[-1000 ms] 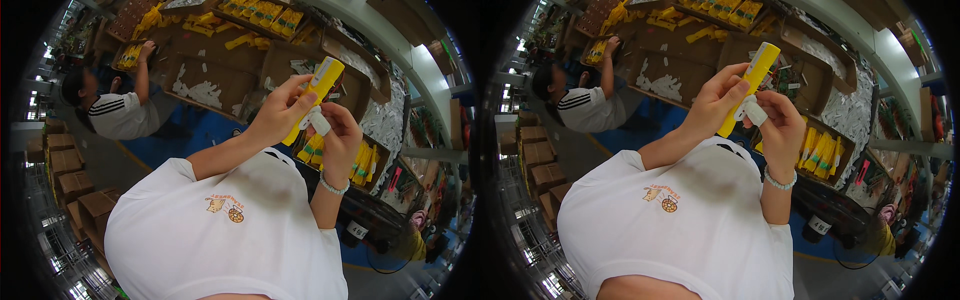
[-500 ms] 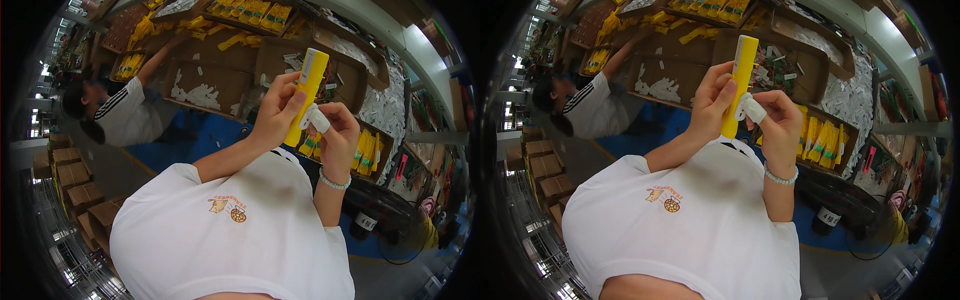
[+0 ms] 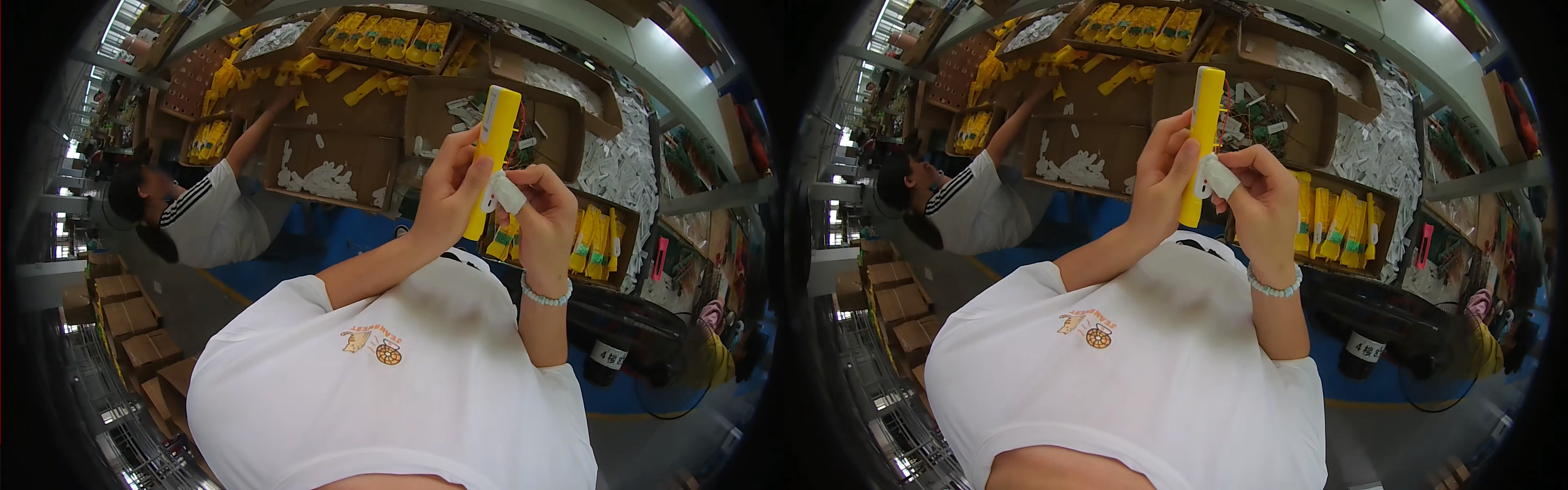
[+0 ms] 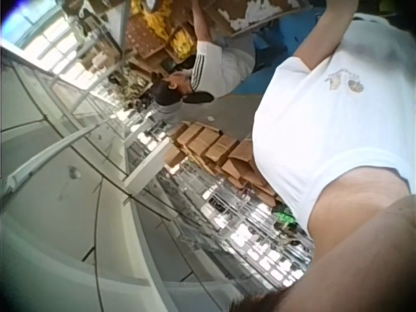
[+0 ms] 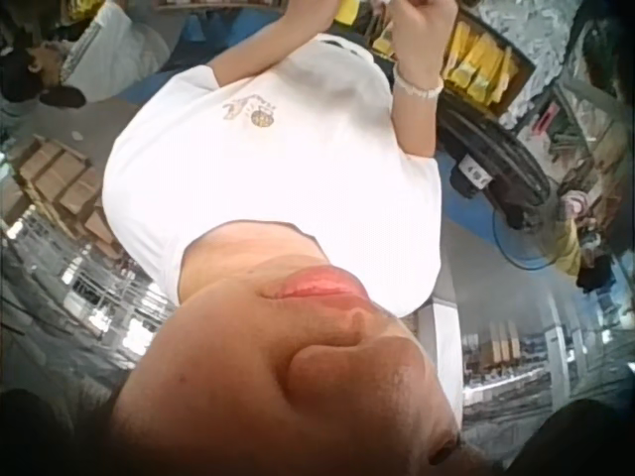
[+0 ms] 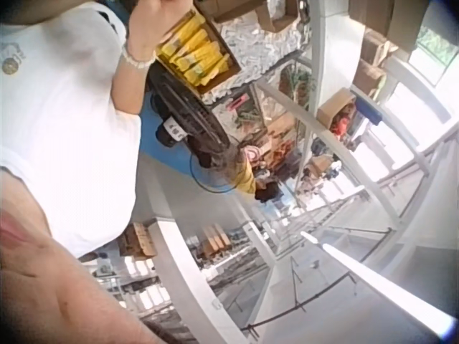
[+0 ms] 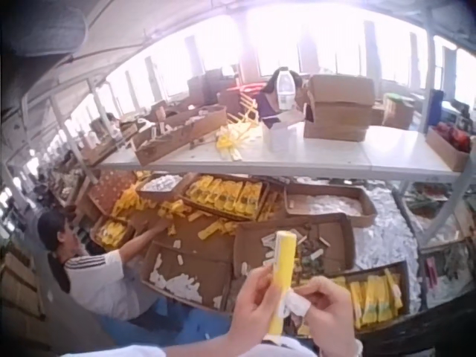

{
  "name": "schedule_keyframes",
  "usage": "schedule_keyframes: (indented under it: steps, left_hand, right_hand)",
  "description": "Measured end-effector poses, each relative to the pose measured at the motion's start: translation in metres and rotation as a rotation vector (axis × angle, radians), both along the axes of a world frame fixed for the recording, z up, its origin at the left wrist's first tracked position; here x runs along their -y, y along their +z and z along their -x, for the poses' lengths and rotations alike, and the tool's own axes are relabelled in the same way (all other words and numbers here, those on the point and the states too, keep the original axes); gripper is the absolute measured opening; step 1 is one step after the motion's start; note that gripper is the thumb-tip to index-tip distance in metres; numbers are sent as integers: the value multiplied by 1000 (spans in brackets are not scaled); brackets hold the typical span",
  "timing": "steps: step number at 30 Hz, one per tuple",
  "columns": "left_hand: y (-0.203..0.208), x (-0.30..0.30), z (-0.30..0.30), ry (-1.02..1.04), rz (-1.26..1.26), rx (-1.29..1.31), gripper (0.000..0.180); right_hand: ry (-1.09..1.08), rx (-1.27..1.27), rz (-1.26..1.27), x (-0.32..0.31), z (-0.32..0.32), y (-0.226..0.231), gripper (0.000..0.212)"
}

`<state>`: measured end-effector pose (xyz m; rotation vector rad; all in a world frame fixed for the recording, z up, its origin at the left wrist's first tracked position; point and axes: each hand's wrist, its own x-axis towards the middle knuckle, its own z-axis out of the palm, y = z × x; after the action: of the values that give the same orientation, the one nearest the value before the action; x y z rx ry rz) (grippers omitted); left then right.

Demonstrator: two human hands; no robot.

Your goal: The person assembles electronic components by hand, inserting a PCB, wiring, and a white component into a yellow plastic housing, then covering it with a plastic cover.

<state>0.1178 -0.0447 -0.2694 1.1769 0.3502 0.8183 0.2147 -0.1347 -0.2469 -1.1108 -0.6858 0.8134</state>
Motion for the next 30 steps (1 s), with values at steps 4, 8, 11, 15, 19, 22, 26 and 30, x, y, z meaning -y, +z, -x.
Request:
schedule_keyframes:
  steps: [4, 8, 11, 15, 19, 22, 26, 30]
  left_hand:
    - [-4, -9, 2, -275, 364, -35, 37]
    - [-11, -19, -10, -302, 596, 185, 46]
    - [-17, -23, -14, -330, 618, 312, 48]
    - [-24, -27, -22, -453, 606, 384, 49]
    - [-47, -21, -28, -316, 292, 261, 46]
    - [-71, -15, -31, -321, 395, 198, 43]
    - [-136, -21, -28, -343, 240, -353, 44]
    - [-156, -31, -14, -351, 235, -679, 41]
  right_hand:
    - [57, -65, 22, -5, 0, -7, 16]
    - [-280, 197, -36, 4, -4, -13, 21]
    - [-283, 313, 32, 18, -11, -21, 24]
    - [-297, 547, 125, 13, 1, -16, 32]
    - [-379, 847, 267, 3, 9, -34, 47]
    - [-336, 749, 362, 5, 0, -64, 48]
    - [-400, 747, 595, 23, -24, -135, 44]
    - [-601, 921, 1012, 57, -54, -159, 38]
